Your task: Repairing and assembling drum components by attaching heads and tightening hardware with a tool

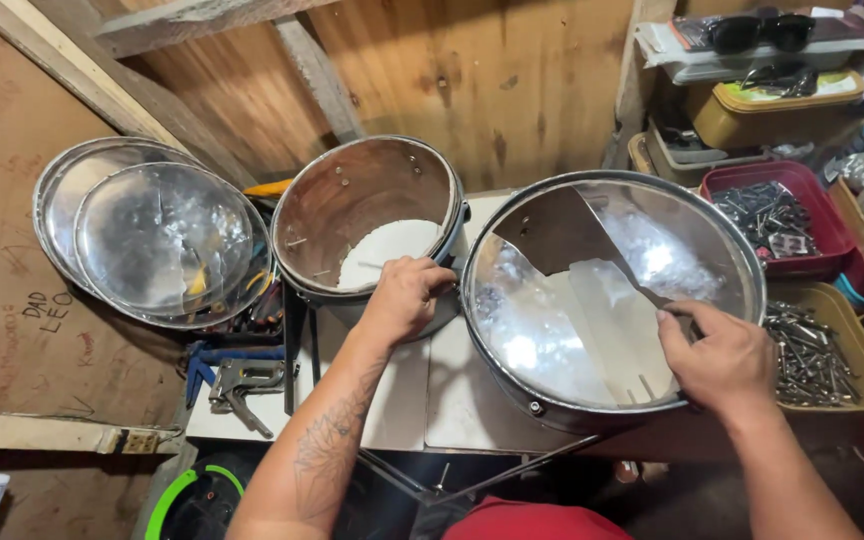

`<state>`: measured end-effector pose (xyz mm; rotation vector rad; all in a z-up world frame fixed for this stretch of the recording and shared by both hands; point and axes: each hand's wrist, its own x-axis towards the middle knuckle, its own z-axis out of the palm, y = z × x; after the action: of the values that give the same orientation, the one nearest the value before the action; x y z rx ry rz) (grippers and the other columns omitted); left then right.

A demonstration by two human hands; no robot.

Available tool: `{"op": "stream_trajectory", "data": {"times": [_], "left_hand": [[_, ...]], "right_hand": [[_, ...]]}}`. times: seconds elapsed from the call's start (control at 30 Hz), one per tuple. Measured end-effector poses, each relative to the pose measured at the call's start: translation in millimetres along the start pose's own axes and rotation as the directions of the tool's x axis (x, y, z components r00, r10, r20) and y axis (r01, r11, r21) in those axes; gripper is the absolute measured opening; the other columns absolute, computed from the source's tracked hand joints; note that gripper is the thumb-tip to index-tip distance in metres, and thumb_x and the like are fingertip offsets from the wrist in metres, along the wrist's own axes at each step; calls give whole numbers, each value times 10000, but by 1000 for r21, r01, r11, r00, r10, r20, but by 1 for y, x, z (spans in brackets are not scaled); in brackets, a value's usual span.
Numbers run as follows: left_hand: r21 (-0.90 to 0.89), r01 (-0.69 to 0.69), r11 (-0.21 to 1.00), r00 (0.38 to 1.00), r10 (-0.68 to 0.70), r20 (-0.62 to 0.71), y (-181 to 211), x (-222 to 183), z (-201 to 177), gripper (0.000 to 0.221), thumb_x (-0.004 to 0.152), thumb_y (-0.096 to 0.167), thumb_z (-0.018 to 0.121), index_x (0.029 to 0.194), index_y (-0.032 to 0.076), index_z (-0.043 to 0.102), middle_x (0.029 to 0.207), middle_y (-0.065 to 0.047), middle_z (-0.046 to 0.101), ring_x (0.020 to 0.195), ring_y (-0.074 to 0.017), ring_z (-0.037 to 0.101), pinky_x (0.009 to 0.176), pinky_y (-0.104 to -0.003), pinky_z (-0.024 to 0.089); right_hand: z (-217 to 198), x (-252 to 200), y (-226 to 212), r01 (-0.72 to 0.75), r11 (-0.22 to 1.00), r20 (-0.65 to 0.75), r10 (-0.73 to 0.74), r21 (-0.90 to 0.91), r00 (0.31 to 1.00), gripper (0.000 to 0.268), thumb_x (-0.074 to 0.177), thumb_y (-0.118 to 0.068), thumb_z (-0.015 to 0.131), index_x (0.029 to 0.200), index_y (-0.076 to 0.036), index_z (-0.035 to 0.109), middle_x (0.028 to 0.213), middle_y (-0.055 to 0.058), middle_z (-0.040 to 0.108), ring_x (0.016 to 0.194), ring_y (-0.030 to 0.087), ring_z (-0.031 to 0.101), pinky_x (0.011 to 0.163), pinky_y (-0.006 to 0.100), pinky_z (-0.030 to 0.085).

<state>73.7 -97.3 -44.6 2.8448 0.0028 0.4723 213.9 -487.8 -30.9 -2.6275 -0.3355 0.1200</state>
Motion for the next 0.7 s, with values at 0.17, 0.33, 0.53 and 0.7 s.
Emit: {"op": "stream_trajectory", "data": {"times": [0.17,0.33,0.53,0.7], "left_hand": [[50,-43,998,988,35,152,-11,15,-5,484,585,132,625,1032,275,740,853,67,663,827,-307,596,822,-461,414],[83,-187,979,971,171,169,-5,26,-17,145,729,194,627,830,267,700,702,42,597,681,-308,558,742,-422,386],[89,-124,988,978,107,177,-15,11,0,452,714,87,640,1121,250,748,846,-1,608,794,-306,522,708,-441,465],[52,-20,998,994,14,110,-4,1,5,283,804,168,646,1062,209,753,794,-62,601,759,-328,582,711,-437,504]], "right_hand": [[10,2,9,96,995,-107,-96,-1,990,335,884,-497,628,1133,-343,792,1078,41,792,1005,398,722,807,485,563],[16,4,17,152,988,-165,-145,34,976,290,910,-457,657,1113,-318,811,970,5,801,891,328,741,721,460,568],[19,4,20,182,982,-204,-168,55,965,260,928,-424,657,1090,-296,814,917,-4,792,839,322,734,705,450,551],[25,4,26,225,973,-265,-205,51,942,237,934,-405,675,1079,-280,816,955,21,792,855,334,736,693,456,553]]}}
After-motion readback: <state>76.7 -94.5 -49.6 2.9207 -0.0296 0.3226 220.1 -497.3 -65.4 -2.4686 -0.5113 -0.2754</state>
